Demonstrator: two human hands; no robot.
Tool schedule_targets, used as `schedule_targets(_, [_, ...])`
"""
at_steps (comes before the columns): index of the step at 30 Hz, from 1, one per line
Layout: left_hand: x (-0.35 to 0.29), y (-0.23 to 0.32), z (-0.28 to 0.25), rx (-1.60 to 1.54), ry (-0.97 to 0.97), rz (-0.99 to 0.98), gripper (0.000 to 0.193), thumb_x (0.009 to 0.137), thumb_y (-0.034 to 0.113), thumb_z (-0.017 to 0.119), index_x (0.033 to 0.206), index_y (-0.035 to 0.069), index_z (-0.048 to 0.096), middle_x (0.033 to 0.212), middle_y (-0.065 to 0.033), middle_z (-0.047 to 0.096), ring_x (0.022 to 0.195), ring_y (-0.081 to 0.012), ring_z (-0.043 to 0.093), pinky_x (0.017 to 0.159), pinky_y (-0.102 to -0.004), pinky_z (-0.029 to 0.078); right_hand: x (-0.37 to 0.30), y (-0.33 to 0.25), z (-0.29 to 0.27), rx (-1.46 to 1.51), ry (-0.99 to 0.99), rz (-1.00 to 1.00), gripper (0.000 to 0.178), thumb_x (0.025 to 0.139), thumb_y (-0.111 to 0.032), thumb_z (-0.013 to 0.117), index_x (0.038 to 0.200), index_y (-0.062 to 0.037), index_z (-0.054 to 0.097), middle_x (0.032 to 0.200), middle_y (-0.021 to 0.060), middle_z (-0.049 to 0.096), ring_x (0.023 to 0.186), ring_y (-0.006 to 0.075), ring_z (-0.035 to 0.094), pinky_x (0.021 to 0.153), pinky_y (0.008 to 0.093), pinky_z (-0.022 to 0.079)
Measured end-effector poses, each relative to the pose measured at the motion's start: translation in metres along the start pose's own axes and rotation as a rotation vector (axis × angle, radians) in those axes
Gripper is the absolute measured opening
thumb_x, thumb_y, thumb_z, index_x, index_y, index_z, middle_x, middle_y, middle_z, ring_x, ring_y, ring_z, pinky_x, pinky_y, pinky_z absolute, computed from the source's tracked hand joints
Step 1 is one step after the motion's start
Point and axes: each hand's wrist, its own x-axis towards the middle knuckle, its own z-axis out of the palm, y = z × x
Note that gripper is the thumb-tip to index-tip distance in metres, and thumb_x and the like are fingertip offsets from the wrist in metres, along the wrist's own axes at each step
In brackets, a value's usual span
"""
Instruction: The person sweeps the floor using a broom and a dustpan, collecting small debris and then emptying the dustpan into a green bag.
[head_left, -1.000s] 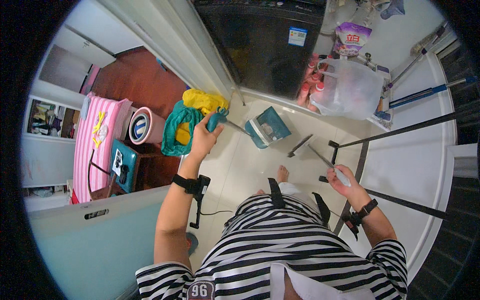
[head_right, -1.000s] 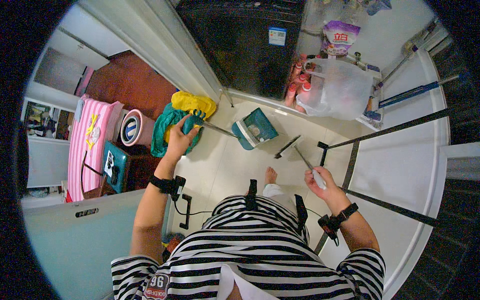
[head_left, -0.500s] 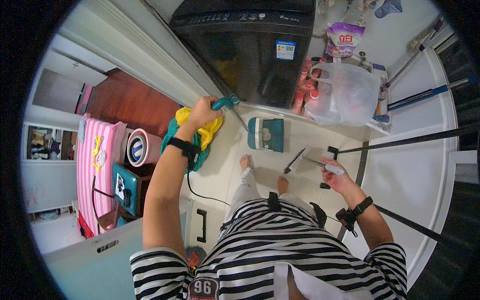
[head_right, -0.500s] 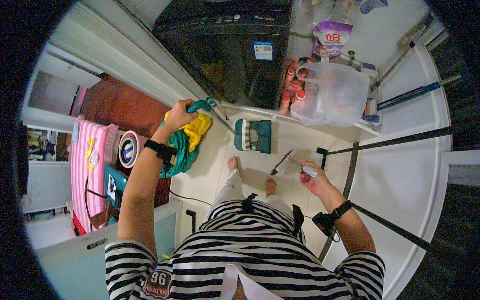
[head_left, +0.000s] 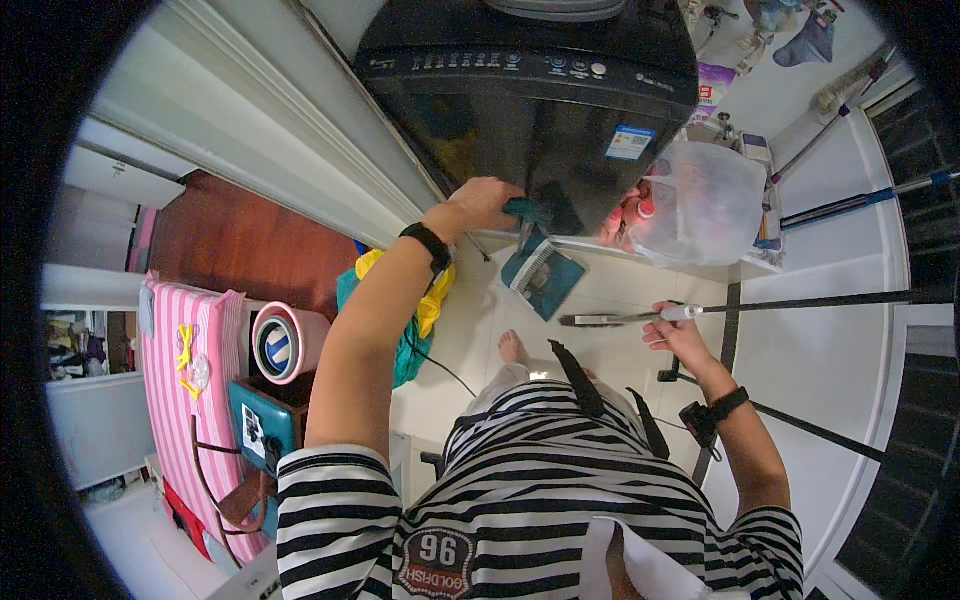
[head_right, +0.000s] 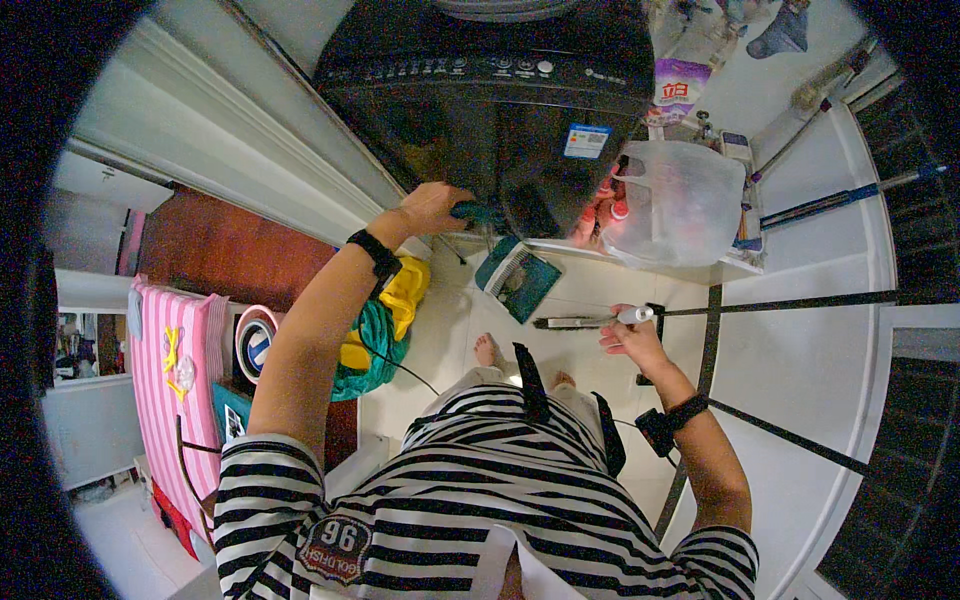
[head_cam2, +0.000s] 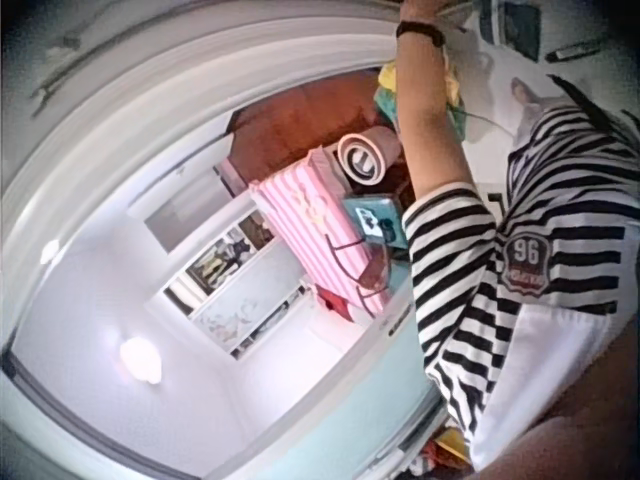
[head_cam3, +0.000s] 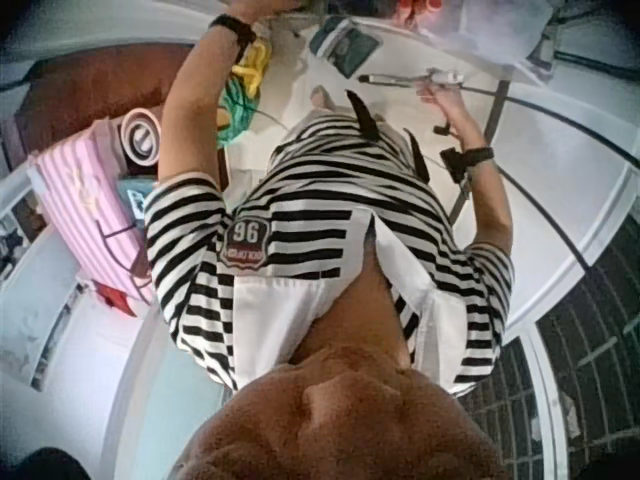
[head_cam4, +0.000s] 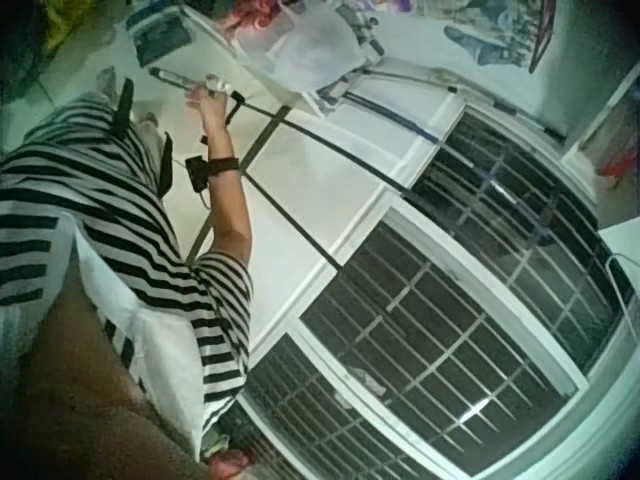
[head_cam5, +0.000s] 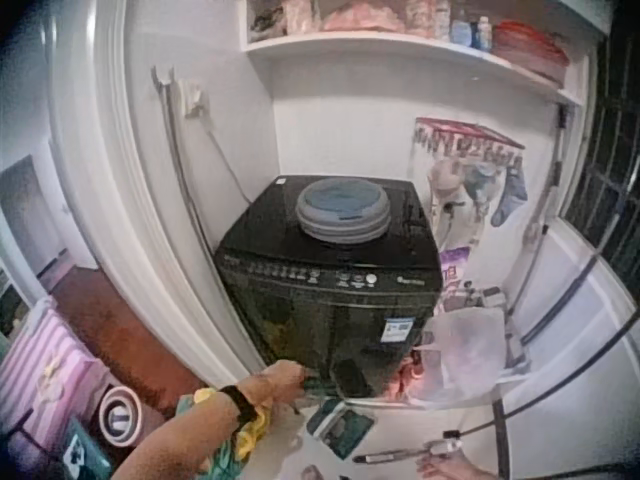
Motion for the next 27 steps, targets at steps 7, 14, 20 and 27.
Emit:
schedule_targets(7, [0.025,-0.032,0.001,0.056,-0.167,0.201,0.045,0.064,0.028,0.061,0.106,0.012,0.055,0.079,-0.0163,0.06,0.072,-0.032,0.058,0.066,-0.0394,0.048,0.018,-0.022,0.048,-0.322,0.054,-0.182,0.016,0.082,-0.014,0.052,0.091,-0.0009,0.049,0.064,0.0042,0.052,0.051,0.0105,0.052,0.047,0.0221,0.045])
schedule_targets(14, [0.052,-0.015,0.007,0.07,-0.213,0.416,0.028,0.068,0.024,0.058,0.093,0.014,0.055,0.076,-0.0118,0.06,0.07,-0.0305,0.058,0.062,-0.0409,0.047,0.031,-0.031,0.056,-0.331,0.041,-0.26,0.013,0.079,-0.009,0.052,0.087,0.0002,0.051,0.064,0.0036,0.052,0.054,0.0102,0.051,0.047,0.023,0.045])
schedule_targets(20, [0.079,0.019,0.021,0.059,-0.21,0.551,0.022,0.068,0.021,0.057,0.088,0.013,0.051,0.076,-0.0102,0.058,0.072,-0.029,0.057,0.061,-0.0401,0.046,0.033,-0.038,0.043,-0.394,0.049,-0.251,0.011,0.078,-0.009,0.054,0.085,-0.0001,0.052,0.064,0.0043,0.052,0.051,0.0097,0.051,0.047,0.0228,0.045])
schedule_targets(27, [0.126,0.063,0.038,0.064,-0.082,0.713,0.023,0.067,0.02,0.058,0.087,0.013,0.05,0.076,-0.0072,0.057,0.074,-0.0275,0.057,0.06,-0.04,0.046,0.035,-0.04,0.008,-0.395,0.064,-0.318,0.012,0.078,-0.007,0.053,0.085,0.0017,0.054,0.061,0.0043,0.052,0.05,0.0094,0.051,0.045,0.0227,0.046])
